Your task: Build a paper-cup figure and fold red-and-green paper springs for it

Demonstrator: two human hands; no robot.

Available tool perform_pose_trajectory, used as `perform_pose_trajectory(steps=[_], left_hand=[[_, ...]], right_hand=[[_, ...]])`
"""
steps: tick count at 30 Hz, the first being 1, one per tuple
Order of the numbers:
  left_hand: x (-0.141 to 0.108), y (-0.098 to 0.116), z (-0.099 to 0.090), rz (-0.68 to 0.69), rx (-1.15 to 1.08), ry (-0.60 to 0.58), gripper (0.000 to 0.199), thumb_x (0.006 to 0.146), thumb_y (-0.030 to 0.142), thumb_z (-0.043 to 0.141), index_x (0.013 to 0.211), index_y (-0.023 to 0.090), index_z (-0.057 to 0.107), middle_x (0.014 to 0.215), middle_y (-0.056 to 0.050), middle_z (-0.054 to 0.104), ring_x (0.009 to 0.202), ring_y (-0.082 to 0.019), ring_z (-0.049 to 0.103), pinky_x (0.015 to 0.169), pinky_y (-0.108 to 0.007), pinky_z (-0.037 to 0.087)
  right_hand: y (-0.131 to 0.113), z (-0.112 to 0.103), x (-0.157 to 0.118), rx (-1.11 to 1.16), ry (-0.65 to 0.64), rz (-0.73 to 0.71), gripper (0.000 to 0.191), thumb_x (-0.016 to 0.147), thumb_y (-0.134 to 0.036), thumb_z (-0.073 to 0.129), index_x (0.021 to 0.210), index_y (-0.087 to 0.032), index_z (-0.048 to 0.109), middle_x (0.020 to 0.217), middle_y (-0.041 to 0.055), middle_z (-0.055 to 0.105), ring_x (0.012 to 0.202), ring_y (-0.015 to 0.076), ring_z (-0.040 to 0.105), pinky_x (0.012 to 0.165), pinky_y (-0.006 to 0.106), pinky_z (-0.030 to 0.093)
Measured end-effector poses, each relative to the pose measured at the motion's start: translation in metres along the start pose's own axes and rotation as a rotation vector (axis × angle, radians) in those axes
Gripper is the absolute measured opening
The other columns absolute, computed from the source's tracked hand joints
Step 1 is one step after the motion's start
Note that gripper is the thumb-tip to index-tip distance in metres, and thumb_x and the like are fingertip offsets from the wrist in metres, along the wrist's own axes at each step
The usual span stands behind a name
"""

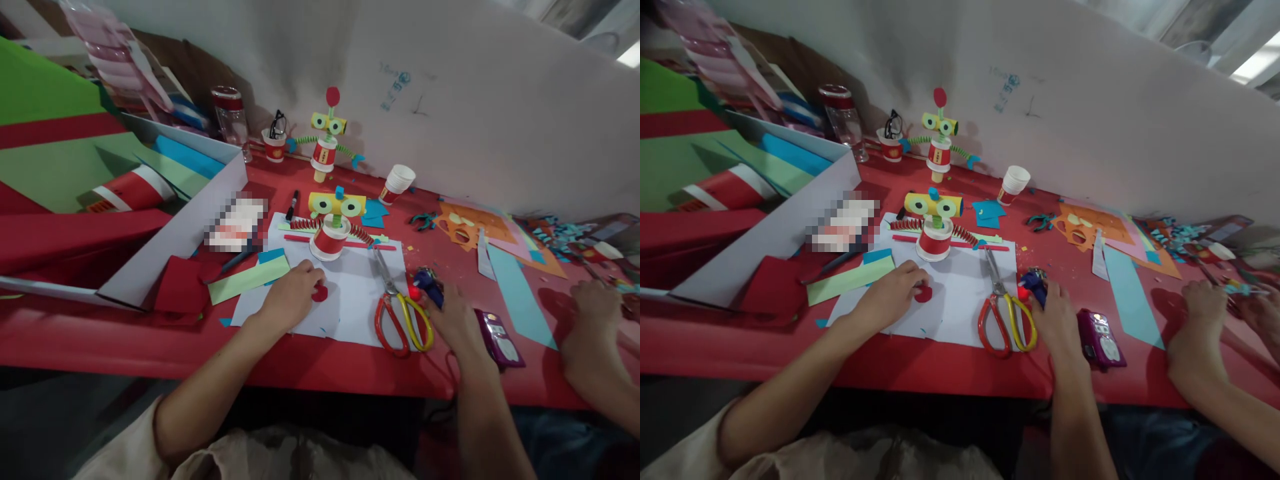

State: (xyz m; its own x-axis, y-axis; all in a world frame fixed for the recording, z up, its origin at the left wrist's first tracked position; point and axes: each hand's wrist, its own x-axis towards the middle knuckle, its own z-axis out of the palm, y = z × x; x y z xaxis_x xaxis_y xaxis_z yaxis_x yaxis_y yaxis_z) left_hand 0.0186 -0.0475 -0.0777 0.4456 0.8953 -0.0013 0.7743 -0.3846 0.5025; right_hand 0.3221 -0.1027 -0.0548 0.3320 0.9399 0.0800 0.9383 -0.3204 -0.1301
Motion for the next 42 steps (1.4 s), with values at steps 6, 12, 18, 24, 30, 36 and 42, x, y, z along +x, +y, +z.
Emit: perform_pose_trajectory(steps=[6,12,18,24,30,36,42], left_hand=[[-0.001,-0.006,-0.006,-0.077,-0.341,-0.004,0.016,0.077,0.008,0.047,0.079,0.02,0.057,0.085,-0.003,0.062,0.079,-0.019,0.059,0.071,-0.03,0.043],[-0.015,0.003,-0.021,-0.045,-0.984,-0.052,0.016,0.079,0.023,0.058,0.093,0.019,0.063,0.08,-0.001,0.063,0.076,-0.016,0.058,0.069,-0.027,0.043],[-0.026,0.011,-0.036,0.084,-1.06,-0.068,0.006,0.074,0.023,0.067,0.074,0.017,0.065,0.074,-0.002,0.063,0.072,-0.015,0.057,0.068,-0.027,0.044],[-0.026,0.008,-0.047,0.317,-0.83,0.06,0.011,0.076,0.018,0.066,0.069,0.022,0.073,0.089,-0.004,0.056,0.081,-0.016,0.056,0.072,-0.029,0.045],[-0.026,0.001,-0.048,0.405,-0.773,0.069,0.013,0.079,0.017,0.063,0.077,0.024,0.075,0.096,-0.004,0.053,0.081,-0.014,0.054,0.076,-0.03,0.048],[-0.032,-0.011,-0.065,0.266,-0.58,0.235,0.021,0.085,0.021,0.056,0.102,0.026,0.069,0.104,-0.005,0.058,0.096,-0.017,0.057,0.084,-0.029,0.047],[-0.041,0.009,-0.067,0.229,-0.418,0.265,0.012,0.079,0.027,0.064,0.088,0.023,0.072,0.095,-0.004,0.064,0.09,-0.018,0.061,0.082,-0.03,0.047]], right_hand=[[-0.008,-0.003,-0.011,-0.036,0.087,-0.035,0.035,0.085,-0.028,0.049,0.114,-0.01,0.058,0.105,0.0204,0.06,0.098,0.0344,0.057,0.083,0.047,0.043],[-0.07,-0.019,-0.036,0.643,-0.055,-0.216,0.023,0.086,-0.035,0.051,0.099,-0.021,0.065,0.1,0.0083,0.068,0.094,0.0235,0.06,0.085,0.037,0.045],[-0.129,-0.027,-0.036,1.208,-0.627,-0.252,0.018,0.086,-0.034,0.056,0.088,-0.02,0.067,0.087,0.0025,0.068,0.088,0.0157,0.061,0.079,0.027,0.045],[-0.144,-0.027,-0.023,1.396,-0.862,-0.183,0.016,0.07,-0.024,0.074,0.082,-0.019,0.065,0.078,-0.0029,0.063,0.073,0.0094,0.059,0.073,0.022,0.045],[-0.146,-0.026,-0.02,1.355,-0.958,-0.193,0.023,0.066,-0.016,0.075,0.086,-0.019,0.064,0.075,-0.0024,0.065,0.074,0.0105,0.062,0.072,0.023,0.048],[-0.146,-0.036,-0.021,1.121,-0.749,-0.258,0.016,0.074,-0.021,0.068,0.089,-0.019,0.071,0.08,0.0005,0.069,0.075,0.0126,0.062,0.071,0.025,0.047],[-0.15,-0.045,-0.025,0.908,-0.551,-0.36,0.017,0.079,-0.022,0.062,0.091,-0.02,0.074,0.089,0.0018,0.075,0.082,0.0175,0.065,0.076,0.029,0.047]])
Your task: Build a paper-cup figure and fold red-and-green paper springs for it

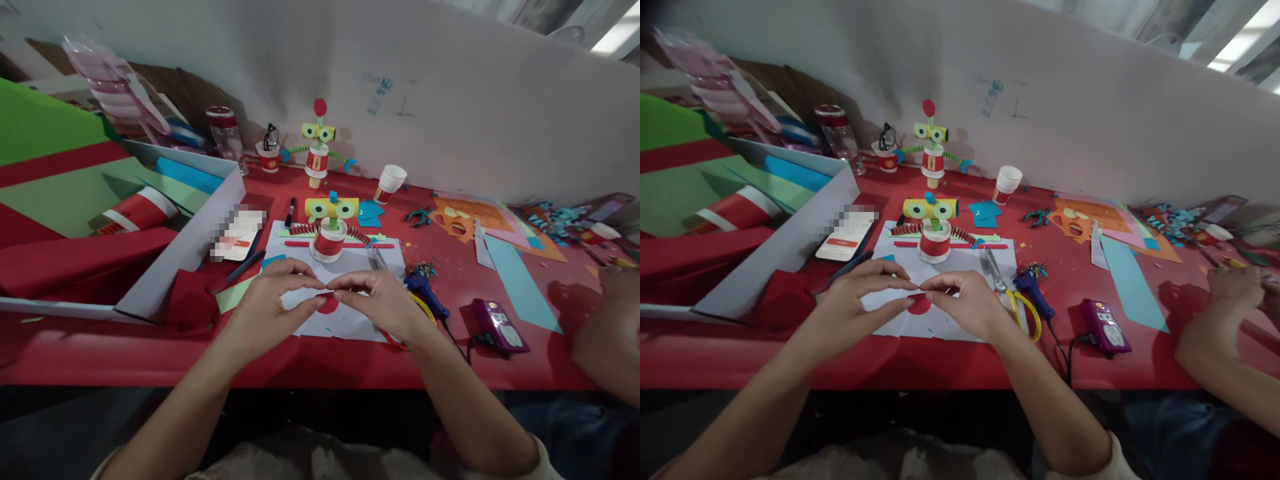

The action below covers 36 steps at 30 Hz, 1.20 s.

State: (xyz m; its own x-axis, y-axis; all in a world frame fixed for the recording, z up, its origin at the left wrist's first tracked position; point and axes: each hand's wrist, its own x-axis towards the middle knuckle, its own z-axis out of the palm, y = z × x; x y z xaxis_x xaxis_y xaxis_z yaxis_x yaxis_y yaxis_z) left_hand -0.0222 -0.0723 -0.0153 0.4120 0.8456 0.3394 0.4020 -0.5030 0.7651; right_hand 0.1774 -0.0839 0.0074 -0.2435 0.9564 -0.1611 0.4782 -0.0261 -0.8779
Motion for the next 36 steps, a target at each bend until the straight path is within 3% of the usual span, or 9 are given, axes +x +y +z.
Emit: perform_pose_trajectory(steps=[7,13,17,20,23,26,29,33,36], left_hand=[[0.002,-0.001,0.01,-0.008,0.029,-0.007,0.013,0.083,0.022,0.057,0.078,0.021,0.069,0.086,-0.003,0.064,0.084,-0.018,0.059,0.077,-0.03,0.045],[0.006,0.005,0.014,-0.121,-0.195,-0.005,0.018,0.083,0.023,0.054,0.067,0.02,0.061,0.081,-0.002,0.061,0.082,-0.018,0.058,0.077,-0.03,0.045],[0.014,0.005,0.006,-0.188,-0.346,-0.055,0.021,0.085,0.031,0.053,0.067,0.021,0.059,0.078,-0.002,0.061,0.077,-0.018,0.059,0.071,-0.029,0.047],[0.032,0.002,-0.007,-0.155,-0.254,0.137,0.015,0.082,0.035,0.059,0.092,0.024,0.064,0.094,-0.004,0.065,0.09,-0.022,0.058,0.079,-0.034,0.046],[0.06,-0.004,-0.016,-0.095,-0.076,0.342,0.034,0.072,0.032,0.071,0.104,0.026,0.063,0.112,-0.005,0.064,0.11,-0.027,0.052,0.093,-0.041,0.041],[0.089,-0.011,-0.013,-0.071,-0.062,0.306,0.038,0.069,0.031,0.073,0.105,0.026,0.065,0.113,-0.005,0.065,0.112,-0.027,0.052,0.094,-0.042,0.041],[0.108,-0.017,-0.005,-0.095,-0.196,0.246,0.042,0.066,0.032,0.075,0.106,0.025,0.066,0.104,-0.005,0.069,0.102,-0.026,0.06,0.086,-0.039,0.047],[0.118,-0.02,0.0,-0.211,-0.377,0.187,0.038,0.067,0.035,0.073,0.102,0.022,0.067,0.08,-0.004,0.072,0.075,-0.021,0.067,0.07,-0.033,0.052],[0.119,-0.018,-0.001,-0.254,-0.421,0.173,0.031,0.067,0.035,0.072,0.094,0.021,0.069,0.074,-0.003,0.072,0.069,-0.02,0.067,0.064,-0.03,0.052]], right_hand=[[0.001,0.005,-0.005,-0.073,0.055,-0.042,0.017,0.08,-0.021,0.061,0.092,-0.022,0.074,0.092,0.0012,0.075,0.086,0.018,0.067,0.078,0.028,0.048],[-0.008,0.01,-0.01,-0.199,0.15,-0.118,0.011,0.077,-0.017,0.065,0.078,-0.025,0.073,0.08,-0.0001,0.072,0.079,0.0178,0.065,0.076,0.029,0.047],[-0.015,0.005,-0.008,-0.261,0.197,-0.244,0.011,0.08,-0.017,0.063,0.076,-0.025,0.069,0.08,0.0005,0.07,0.08,0.0186,0.062,0.075,0.03,0.046],[-0.024,-0.013,0.001,-0.288,0.331,-0.304,0.008,0.082,-0.022,0.062,0.079,-0.024,0.068,0.081,0.0026,0.07,0.081,0.0203,0.062,0.075,0.033,0.045],[-0.039,-0.037,0.016,-0.251,0.495,-0.294,0.007,0.081,-0.026,0.063,0.083,-0.024,0.069,0.083,0.0032,0.07,0.079,0.0205,0.062,0.075,0.034,0.046],[-0.058,-0.055,0.034,-0.242,0.55,-0.318,0.008,0.08,-0.028,0.063,0.081,-0.022,0.068,0.08,0.0023,0.07,0.078,0.019,0.062,0.074,0.032,0.046],[-0.069,-0.06,0.052,-0.293,0.554,-0.377,0.009,0.08,-0.027,0.06,0.08,-0.021,0.066,0.078,0.002,0.068,0.074,0.0173,0.06,0.071,0.03,0.045],[-0.066,-0.057,0.071,-0.37,0.55,-0.472,0.009,0.082,-0.025,0.056,0.081,-0.02,0.064,0.078,0.002,0.067,0.074,0.0161,0.059,0.07,0.028,0.045],[-0.058,-0.056,0.077,-0.332,0.563,-0.479,0.009,0.082,-0.026,0.057,0.082,-0.021,0.065,0.079,0.0018,0.068,0.074,0.016,0.06,0.071,0.028,0.045]])
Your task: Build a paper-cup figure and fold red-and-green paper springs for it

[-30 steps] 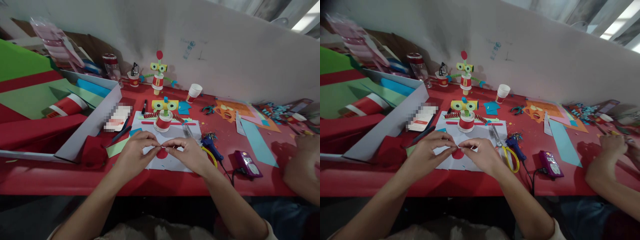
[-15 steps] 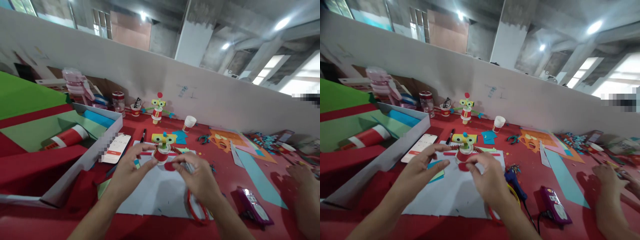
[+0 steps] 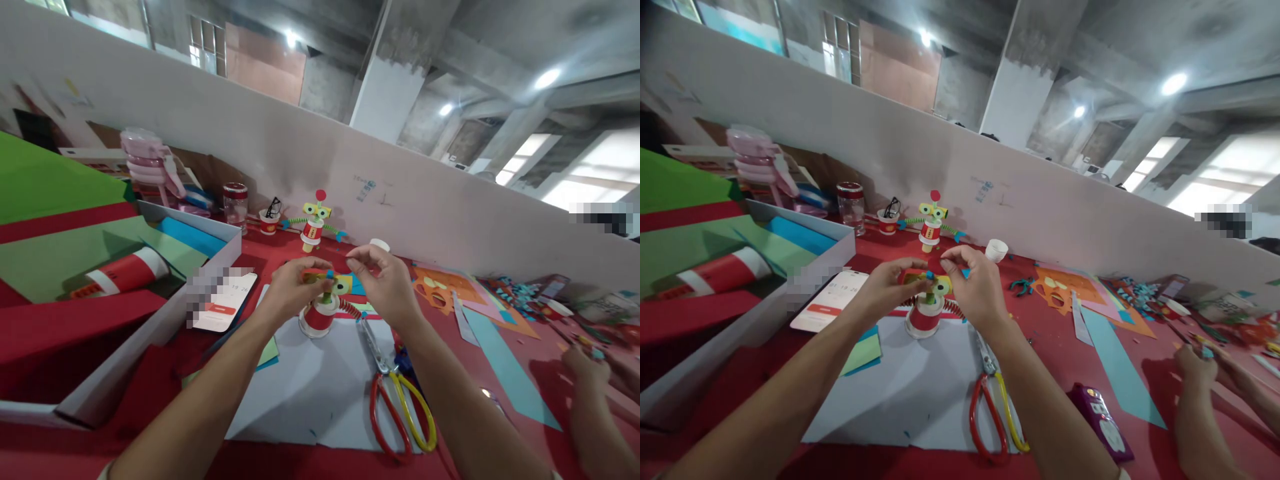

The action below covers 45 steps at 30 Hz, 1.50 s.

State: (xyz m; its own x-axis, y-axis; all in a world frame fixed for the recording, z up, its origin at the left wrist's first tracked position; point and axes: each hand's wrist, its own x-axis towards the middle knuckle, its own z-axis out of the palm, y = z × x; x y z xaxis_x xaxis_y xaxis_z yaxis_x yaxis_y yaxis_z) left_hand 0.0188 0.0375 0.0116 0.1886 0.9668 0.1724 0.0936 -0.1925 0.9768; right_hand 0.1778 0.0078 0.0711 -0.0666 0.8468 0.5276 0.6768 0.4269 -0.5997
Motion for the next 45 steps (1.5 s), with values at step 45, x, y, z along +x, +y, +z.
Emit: perform_pose_trajectory(steps=[45], left_hand=[[0.005,0.011,0.012,-0.07,-0.135,-0.105,0.025,0.063,0.034,0.072,0.079,0.016,0.067,0.068,-0.001,0.064,0.065,-0.016,0.061,0.052,-0.023,0.045]], right_hand=[[0.026,0.013,-0.012,-0.17,0.097,-0.217,0.008,0.083,-0.017,0.06,0.085,-0.023,0.065,0.087,0.0029,0.069,0.088,0.0196,0.06,0.082,0.033,0.046]])
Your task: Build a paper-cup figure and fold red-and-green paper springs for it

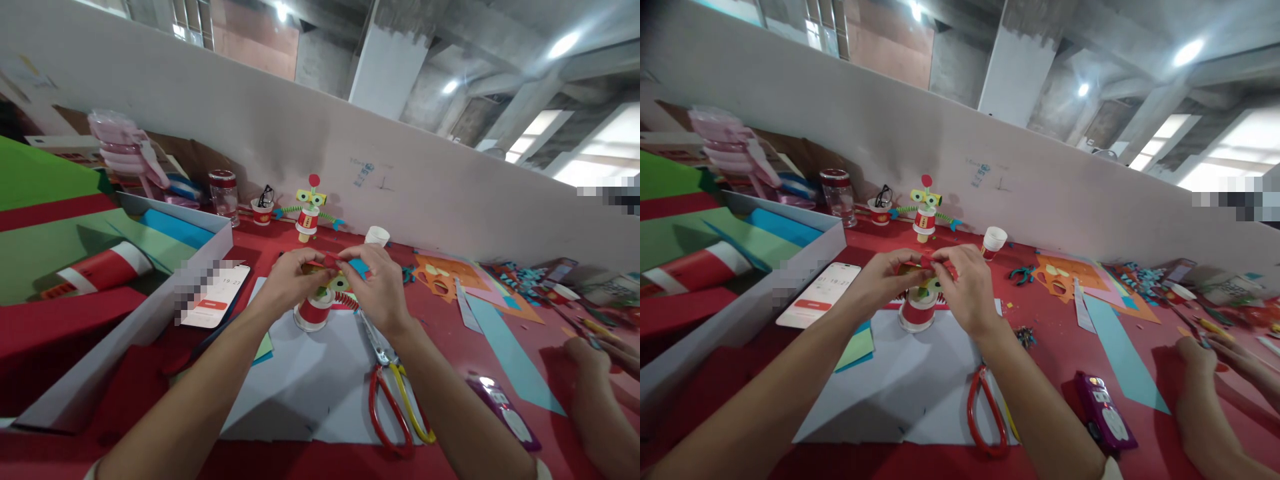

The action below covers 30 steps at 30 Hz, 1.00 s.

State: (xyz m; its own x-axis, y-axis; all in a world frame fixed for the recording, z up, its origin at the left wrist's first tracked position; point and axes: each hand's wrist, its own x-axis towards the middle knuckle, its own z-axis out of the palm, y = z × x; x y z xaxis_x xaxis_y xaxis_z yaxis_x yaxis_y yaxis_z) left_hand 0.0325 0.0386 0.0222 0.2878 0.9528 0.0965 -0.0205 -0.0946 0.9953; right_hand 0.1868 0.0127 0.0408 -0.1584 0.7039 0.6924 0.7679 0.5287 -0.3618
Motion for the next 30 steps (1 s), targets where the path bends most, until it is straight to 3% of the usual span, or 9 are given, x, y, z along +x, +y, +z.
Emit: perform_pose_trajectory(steps=[10,14,19,30], left_hand=[[0.002,-0.002,-0.001,0.088,0.047,0.002,0.016,0.067,0.03,0.067,0.079,0.019,0.068,0.079,0.0,0.062,0.06,-0.012,0.057,0.047,-0.02,0.043],[0.003,-0.003,-0.002,0.093,0.075,0.023,0.016,0.066,0.029,0.068,0.079,0.019,0.069,0.093,-0.002,0.062,0.06,-0.011,0.056,0.046,-0.021,0.043],[0.005,-0.005,-0.003,0.122,0.099,0.032,0.017,0.066,0.029,0.069,0.079,0.019,0.071,0.105,-0.004,0.059,0.074,-0.015,0.059,0.056,-0.024,0.048],[0.01,-0.011,-0.006,0.184,0.065,-0.022,0.019,0.065,0.034,0.072,0.078,0.02,0.071,0.107,-0.005,0.058,0.087,-0.02,0.062,0.069,-0.03,0.052]], right_hand=[[0.006,0.004,-0.004,0.147,-0.014,0.1,0.016,0.082,-0.016,0.06,0.095,-0.024,0.062,0.092,0.0015,0.069,0.09,0.0177,0.064,0.083,0.032,0.049],[0.007,0.004,-0.005,0.165,-0.018,0.113,0.017,0.082,-0.016,0.06,0.097,-0.024,0.062,0.094,0.0016,0.069,0.09,0.0172,0.064,0.083,0.032,0.049],[0.006,0.004,-0.006,0.202,-0.019,0.134,0.018,0.082,-0.015,0.059,0.097,-0.023,0.061,0.094,0.0015,0.069,0.087,0.016,0.064,0.081,0.03,0.05],[0.005,0.005,-0.005,0.26,-0.018,0.17,0.017,0.082,-0.015,0.058,0.096,-0.023,0.061,0.092,0.0013,0.069,0.087,0.0157,0.064,0.081,0.03,0.05]])
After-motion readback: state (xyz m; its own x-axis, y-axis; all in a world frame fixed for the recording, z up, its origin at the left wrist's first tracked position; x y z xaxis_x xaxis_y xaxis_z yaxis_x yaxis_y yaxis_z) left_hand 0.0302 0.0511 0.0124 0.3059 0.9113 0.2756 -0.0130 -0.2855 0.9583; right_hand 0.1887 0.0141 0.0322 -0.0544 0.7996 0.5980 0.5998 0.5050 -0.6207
